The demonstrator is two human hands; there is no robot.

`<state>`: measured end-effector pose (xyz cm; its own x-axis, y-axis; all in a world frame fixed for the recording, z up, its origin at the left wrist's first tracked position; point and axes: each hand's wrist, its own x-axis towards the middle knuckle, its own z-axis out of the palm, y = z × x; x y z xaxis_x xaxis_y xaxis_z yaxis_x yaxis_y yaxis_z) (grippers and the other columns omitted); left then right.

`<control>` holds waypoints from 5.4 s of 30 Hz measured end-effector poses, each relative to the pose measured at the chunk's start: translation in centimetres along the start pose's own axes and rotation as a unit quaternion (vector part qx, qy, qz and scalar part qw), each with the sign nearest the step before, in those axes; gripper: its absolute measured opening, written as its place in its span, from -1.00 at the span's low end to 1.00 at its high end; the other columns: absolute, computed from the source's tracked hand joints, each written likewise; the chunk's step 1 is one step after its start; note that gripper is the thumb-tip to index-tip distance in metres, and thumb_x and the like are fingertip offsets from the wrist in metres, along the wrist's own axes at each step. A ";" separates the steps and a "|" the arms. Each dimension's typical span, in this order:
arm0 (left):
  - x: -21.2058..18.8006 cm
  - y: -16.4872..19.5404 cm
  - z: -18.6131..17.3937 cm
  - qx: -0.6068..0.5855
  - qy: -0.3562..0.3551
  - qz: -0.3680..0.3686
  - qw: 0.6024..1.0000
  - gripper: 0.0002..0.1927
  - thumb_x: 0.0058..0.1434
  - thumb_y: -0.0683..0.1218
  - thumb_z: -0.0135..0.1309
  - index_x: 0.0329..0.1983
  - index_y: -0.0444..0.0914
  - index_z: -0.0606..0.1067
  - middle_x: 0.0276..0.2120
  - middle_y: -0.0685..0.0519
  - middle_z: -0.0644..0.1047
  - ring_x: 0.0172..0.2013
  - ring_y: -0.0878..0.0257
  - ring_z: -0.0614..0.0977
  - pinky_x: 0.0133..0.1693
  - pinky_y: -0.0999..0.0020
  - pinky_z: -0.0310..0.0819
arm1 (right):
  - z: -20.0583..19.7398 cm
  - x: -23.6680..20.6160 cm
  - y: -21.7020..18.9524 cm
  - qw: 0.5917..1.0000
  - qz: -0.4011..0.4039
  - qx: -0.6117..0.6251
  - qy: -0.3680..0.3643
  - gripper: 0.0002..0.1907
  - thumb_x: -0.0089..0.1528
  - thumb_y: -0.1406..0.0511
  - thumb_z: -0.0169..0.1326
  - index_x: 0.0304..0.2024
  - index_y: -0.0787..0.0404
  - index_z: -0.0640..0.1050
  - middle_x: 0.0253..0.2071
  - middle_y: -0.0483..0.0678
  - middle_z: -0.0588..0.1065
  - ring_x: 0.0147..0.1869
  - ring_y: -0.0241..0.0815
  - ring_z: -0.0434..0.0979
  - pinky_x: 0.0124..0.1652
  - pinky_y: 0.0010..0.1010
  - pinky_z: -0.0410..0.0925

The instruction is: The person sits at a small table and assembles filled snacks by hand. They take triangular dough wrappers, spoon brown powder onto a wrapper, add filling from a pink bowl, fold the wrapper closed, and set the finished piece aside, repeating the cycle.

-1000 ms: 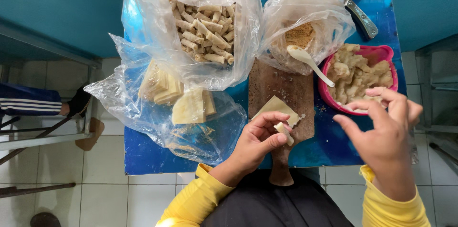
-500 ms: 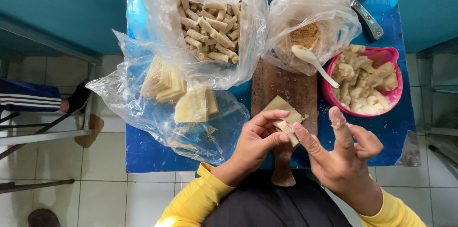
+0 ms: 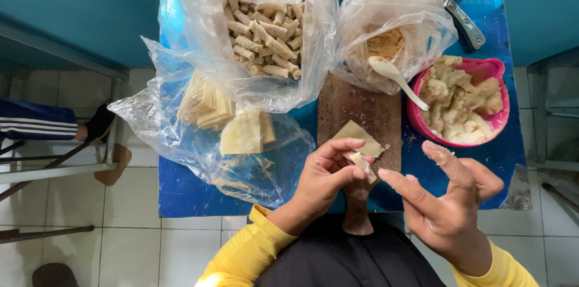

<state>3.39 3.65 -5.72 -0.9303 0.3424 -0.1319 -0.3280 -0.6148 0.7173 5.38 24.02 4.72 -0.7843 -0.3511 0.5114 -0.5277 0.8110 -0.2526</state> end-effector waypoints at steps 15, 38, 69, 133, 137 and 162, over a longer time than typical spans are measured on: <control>0.0 -0.2 0.1 -0.041 -0.001 -0.011 0.999 -0.57 0.30 -0.26 0.22 0.24 -0.30 0.46 0.01 -0.09 0.63 0.00 0.24 0.66 0.10 0.30 0.54 | 1.0 0.6 0.2 0.988 0.073 0.135 -0.027 -0.48 0.08 0.50 0.10 0.00 -0.13 0.66 0.32 0.00 0.35 0.25 0.01 0.18 0.16 -0.31 0.13; -0.1 0.6 0.2 -0.020 0.000 -0.007 1.000 -0.46 0.35 -0.23 0.18 0.38 -0.31 0.38 0.04 -0.13 0.63 0.02 0.26 0.65 0.15 0.33 0.51 | 1.7 -0.3 -0.2 0.996 -0.046 -0.073 0.012 -0.44 0.21 0.53 0.10 0.09 -0.19 0.72 0.32 -0.01 0.37 0.13 -0.02 0.17 0.14 -0.23 0.08; -0.1 0.9 0.6 -0.036 -0.009 -0.020 0.999 -0.40 0.35 -0.21 0.17 0.44 -0.31 0.32 0.07 -0.12 0.62 0.06 0.26 0.64 0.20 0.34 0.47 | 2.3 -0.8 -0.4 0.999 -0.009 -0.035 0.016 -0.51 0.24 0.53 0.05 0.03 -0.10 0.73 0.27 0.02 0.37 0.16 -0.01 0.15 0.16 -0.23 0.08; -0.4 0.5 0.7 -0.008 0.010 0.008 1.000 -0.44 0.36 -0.24 0.14 0.42 -0.29 0.35 0.08 -0.13 0.61 0.04 0.24 0.64 0.14 0.32 0.50 | 0.9 -1.7 -1.8 0.999 0.016 -0.018 0.037 -0.48 0.23 0.55 0.04 -0.01 -0.18 0.70 0.29 -0.06 0.40 0.15 -0.02 0.17 0.20 -0.26 0.06; -0.4 0.4 0.7 -0.005 0.003 0.009 1.000 -0.45 0.36 -0.23 0.15 0.42 -0.29 0.36 0.08 -0.13 0.61 0.04 0.25 0.63 0.14 0.33 0.50 | 1.3 -1.5 -1.8 0.999 0.025 -0.010 0.039 -0.47 0.24 0.58 0.04 0.06 -0.11 0.70 0.31 0.00 0.40 0.18 0.00 0.18 0.23 -0.26 0.08; 1.1 16.8 3.1 0.684 0.146 0.381 0.605 -0.68 0.29 -0.40 0.06 0.07 -0.29 0.51 0.16 -0.19 0.47 0.06 -0.04 0.60 0.04 0.20 0.56 | 1.0 -4.2 4.9 0.973 0.132 -0.189 0.008 -0.86 0.24 0.30 0.37 -0.17 -0.08 0.71 0.40 -0.11 0.37 0.35 0.05 0.13 0.32 -0.21 0.04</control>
<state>-2.65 -4.07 8.34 -0.7809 0.0664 0.6211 0.4707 0.7163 0.5151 5.72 29.03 0.51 -0.8694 -0.1014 0.4836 -0.1482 0.9872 -0.0595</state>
